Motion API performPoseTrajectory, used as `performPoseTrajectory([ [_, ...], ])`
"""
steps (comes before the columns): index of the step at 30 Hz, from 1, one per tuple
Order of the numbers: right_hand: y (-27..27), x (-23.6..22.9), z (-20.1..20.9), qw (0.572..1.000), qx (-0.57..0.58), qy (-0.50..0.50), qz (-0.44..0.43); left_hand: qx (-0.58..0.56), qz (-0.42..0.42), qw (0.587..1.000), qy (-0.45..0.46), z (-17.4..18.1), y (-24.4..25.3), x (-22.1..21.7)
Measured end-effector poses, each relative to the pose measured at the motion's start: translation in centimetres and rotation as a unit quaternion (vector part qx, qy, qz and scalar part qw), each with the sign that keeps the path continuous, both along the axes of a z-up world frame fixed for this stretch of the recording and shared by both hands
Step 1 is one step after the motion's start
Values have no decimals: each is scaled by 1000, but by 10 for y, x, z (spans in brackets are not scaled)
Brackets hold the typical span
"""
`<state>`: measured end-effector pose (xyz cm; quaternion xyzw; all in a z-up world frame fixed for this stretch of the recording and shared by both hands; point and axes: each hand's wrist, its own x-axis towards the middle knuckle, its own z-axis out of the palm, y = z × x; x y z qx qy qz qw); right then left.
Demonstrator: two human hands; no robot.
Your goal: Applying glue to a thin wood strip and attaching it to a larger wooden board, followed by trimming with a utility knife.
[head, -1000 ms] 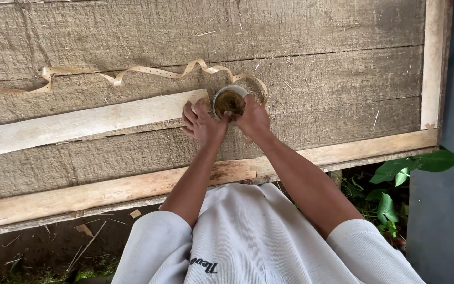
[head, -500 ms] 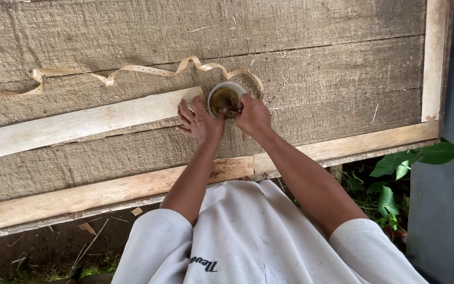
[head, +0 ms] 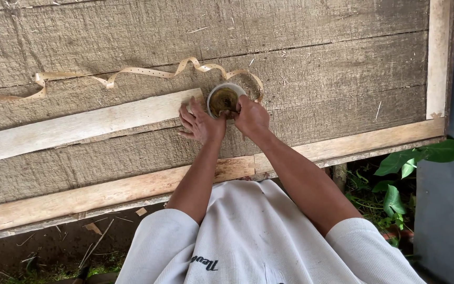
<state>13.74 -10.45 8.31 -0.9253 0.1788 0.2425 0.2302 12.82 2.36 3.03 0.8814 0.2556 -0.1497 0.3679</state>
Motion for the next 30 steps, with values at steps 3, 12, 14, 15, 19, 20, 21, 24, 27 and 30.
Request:
performPoseTrajectory([
  [3, -1, -2, 0, 1000, 14, -10, 2, 14, -5, 1000, 9, 16, -2, 0],
  [12, -25, -18, 9, 997, 70, -24, -39, 15, -1, 999, 30, 18, -8, 2],
  [14, -30, -22, 9, 997, 57, -18, -41, 23, -3, 999, 28, 12, -6, 1],
  [15, -34, -24, 10, 998, 44, -12, -42, 29, -3, 999, 26, 9, -6, 0],
  [19, -62, -42, 42, 994, 84, -11, -72, 31, -15, 999, 13, 16, 0, -1],
  [20, -70, -45, 50, 993, 94, -11, -69, 16, -12, 1000, -4, 15, 2, -2],
  [21, -76, -50, 57, 992, 104, -10, -66, 2, -8, 1000, -20, 13, 7, -5],
  [24, -111, -74, 35, 990, 93, -93, -43, 6, -1, 997, -72, -1, 15, -14],
  [27, -153, -85, 7, 982, 16, -189, 6, -16, -29, 986, -164, 4, 19, -30],
  [30, -178, -91, -12, 918, -135, -368, 64, -6, -96, 964, -249, 9, 23, -49],
])
